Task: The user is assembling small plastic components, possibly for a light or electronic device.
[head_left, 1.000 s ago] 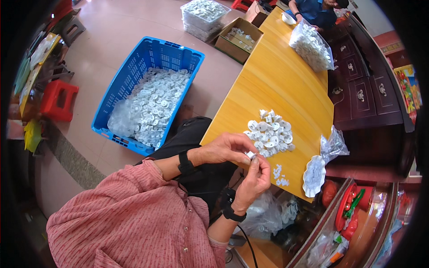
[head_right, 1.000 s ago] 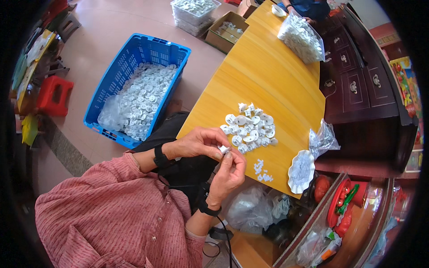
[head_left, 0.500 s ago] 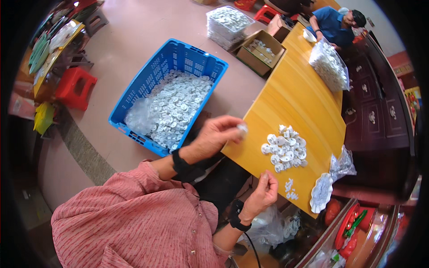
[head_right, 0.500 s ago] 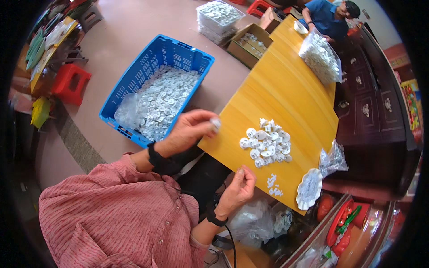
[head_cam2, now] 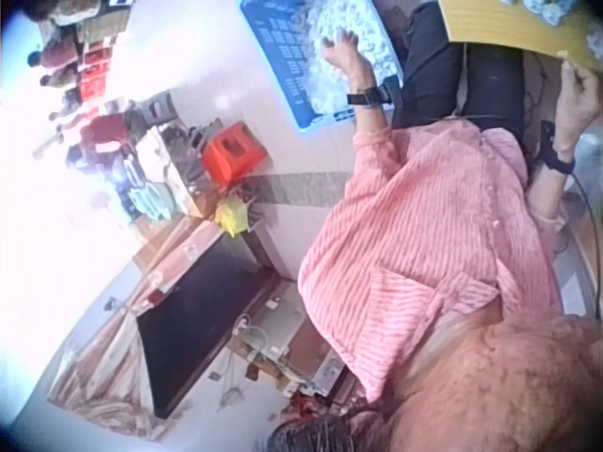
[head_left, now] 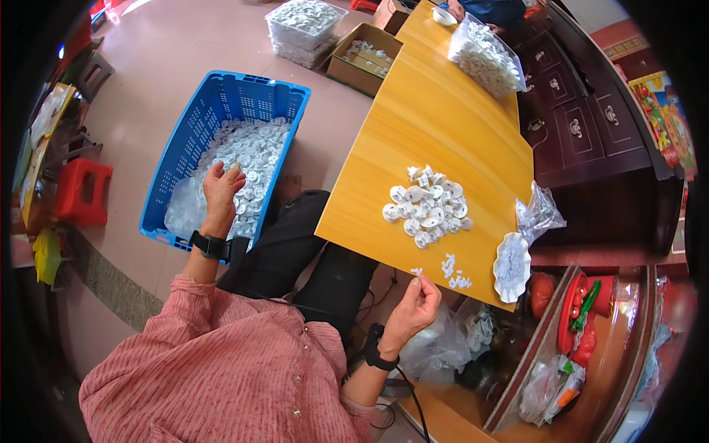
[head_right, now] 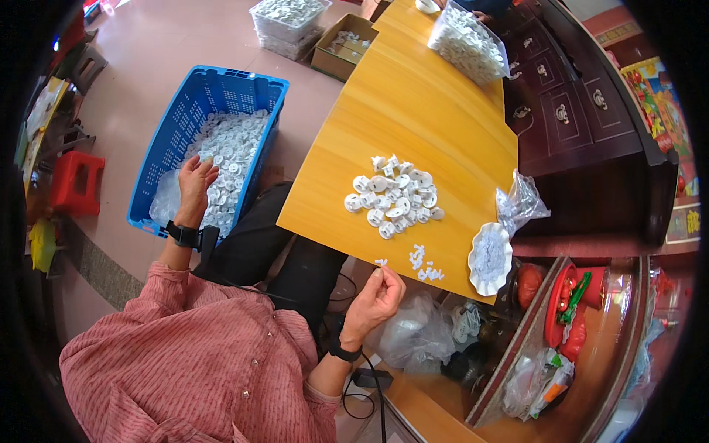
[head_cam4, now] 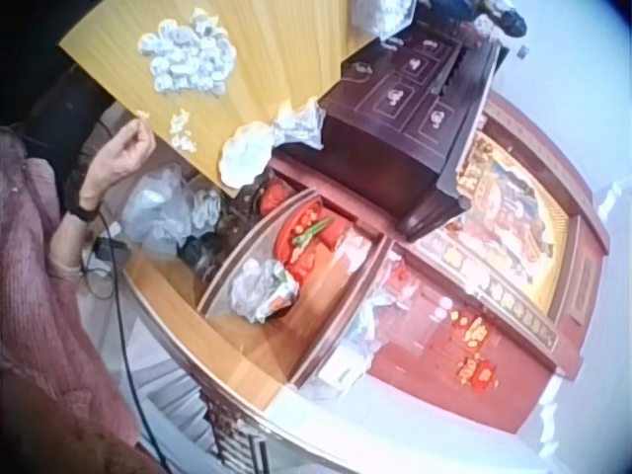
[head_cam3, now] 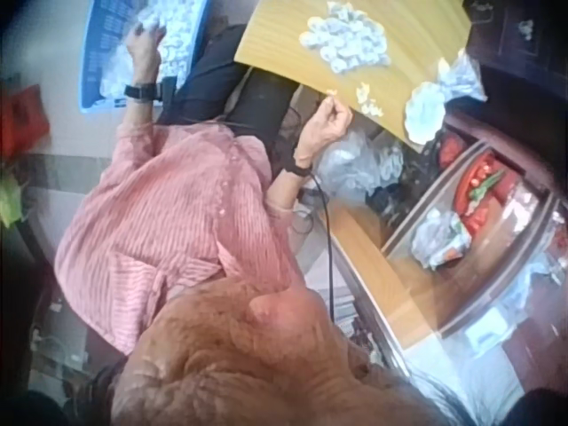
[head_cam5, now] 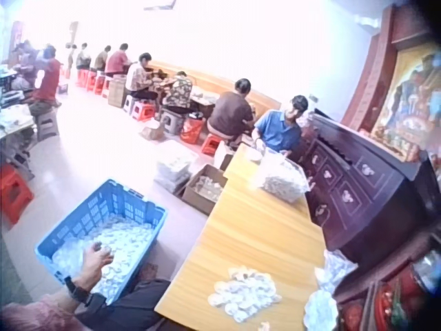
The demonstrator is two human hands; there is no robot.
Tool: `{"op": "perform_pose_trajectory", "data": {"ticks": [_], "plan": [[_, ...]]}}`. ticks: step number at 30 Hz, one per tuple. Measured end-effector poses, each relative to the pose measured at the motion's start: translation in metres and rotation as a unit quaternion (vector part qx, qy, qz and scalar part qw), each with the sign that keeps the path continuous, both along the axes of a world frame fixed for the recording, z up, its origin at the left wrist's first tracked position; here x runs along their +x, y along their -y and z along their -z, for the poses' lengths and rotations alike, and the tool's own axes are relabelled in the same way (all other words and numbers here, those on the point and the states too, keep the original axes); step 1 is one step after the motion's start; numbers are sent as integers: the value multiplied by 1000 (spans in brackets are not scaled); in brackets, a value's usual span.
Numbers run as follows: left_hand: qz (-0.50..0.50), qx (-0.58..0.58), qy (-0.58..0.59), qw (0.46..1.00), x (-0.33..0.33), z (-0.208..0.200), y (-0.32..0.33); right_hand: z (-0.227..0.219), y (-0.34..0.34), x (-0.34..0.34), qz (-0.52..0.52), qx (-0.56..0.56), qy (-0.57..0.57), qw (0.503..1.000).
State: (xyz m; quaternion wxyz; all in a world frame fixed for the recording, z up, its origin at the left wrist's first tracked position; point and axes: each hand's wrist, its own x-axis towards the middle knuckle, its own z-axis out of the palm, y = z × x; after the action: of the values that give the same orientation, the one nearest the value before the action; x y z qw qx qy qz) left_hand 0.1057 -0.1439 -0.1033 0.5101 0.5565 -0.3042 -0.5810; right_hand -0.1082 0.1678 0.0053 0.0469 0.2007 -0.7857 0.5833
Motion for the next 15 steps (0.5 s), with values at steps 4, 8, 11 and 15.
{"op": "perform_pose_trajectory", "data": {"ticks": [4,8,11,15], "plan": [[68,-85,25,994,-32,-42,-25,4,-10,-5,50,34,-35,998],[216,-201,95,951,-72,-89,-60,-2,-7,-4,46,116,-91,988],[243,-368,178,880,-96,-108,-86,1,-6,-6,30,141,-130,981],[302,-427,169,835,-118,-118,-110,7,-4,-10,24,167,-180,969]]}}
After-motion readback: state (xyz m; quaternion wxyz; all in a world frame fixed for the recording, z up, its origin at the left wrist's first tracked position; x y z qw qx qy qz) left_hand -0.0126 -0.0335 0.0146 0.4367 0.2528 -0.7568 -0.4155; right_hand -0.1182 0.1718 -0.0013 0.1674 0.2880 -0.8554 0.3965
